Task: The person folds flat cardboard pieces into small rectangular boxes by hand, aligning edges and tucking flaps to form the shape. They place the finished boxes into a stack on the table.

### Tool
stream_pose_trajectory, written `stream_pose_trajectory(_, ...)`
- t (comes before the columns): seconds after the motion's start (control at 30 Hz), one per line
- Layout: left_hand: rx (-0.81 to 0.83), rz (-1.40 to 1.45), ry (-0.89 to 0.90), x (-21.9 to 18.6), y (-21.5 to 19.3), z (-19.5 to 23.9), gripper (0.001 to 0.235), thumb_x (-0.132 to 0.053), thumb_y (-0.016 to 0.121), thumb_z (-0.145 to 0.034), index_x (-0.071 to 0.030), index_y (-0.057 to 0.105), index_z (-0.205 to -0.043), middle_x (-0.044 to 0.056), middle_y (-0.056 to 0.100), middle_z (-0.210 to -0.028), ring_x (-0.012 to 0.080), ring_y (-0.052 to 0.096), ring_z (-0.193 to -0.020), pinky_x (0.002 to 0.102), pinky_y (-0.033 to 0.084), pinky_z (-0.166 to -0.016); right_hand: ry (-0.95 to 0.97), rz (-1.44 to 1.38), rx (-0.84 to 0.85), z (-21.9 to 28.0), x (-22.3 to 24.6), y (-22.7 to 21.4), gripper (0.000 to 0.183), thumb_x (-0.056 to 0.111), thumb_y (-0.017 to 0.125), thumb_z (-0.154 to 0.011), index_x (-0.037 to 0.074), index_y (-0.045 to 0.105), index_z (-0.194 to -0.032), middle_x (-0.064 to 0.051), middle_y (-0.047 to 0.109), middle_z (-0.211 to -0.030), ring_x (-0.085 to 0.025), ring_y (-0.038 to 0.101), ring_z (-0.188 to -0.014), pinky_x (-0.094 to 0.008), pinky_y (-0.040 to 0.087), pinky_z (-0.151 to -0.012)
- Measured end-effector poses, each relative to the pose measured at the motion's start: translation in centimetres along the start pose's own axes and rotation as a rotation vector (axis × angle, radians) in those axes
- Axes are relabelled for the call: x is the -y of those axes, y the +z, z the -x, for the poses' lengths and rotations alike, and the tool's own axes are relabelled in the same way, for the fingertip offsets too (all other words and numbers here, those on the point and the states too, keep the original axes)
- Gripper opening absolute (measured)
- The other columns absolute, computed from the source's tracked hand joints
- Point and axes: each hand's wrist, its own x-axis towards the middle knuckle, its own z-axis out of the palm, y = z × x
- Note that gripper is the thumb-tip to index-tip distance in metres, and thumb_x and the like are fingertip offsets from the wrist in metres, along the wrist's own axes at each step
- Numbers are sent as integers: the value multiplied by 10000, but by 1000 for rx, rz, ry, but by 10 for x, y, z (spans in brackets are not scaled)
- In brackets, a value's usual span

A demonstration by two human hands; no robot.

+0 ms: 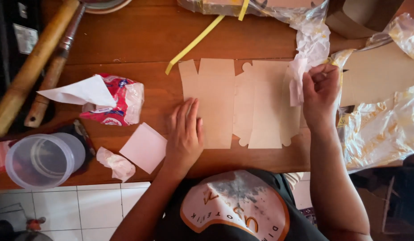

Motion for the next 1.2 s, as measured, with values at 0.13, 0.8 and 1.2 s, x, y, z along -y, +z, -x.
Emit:
stream_pose_trajectory(0.13, -3, -19, 1, 2, 5, 1, 437, -91, 505, -978, -27, 495, -1410, 176, 525, -1371, 366, 498, -1239, 468, 402, -1065, -11, -146, 115, 17, 49, 24, 568, -148, 389, -955, 138, 312, -1440, -136, 602, -1167, -111, 584, -877, -155, 431, -676)
stream_pose_trajectory(0.8, -10, -19, 2, 3, 6, 3, 456, -98, 546, -944, -6, 510, -1389, 184, 538, -1354, 370, 497, -1245, 474, 412, -1061, -244, 629, 59, 51, 69, 44, 181, 133, 813, -880, 67, 743, -1034, -89, 652, -989, -243, 638, -648, -346, 534, -592)
stream_pose_trajectory(1.2, -63, -6, 11, 5, 5, 4, 505, -82, 586, -915, -10, 487, -1405, 190, 522, -1355, 386, 513, -1212, 479, 435, -1025, -452, 365, 492, 57, 99, 143, 187, -6, 618, -831, 37, 629, -1013, -176, 605, -983, -431, 646, -927, -488, 536, -759)
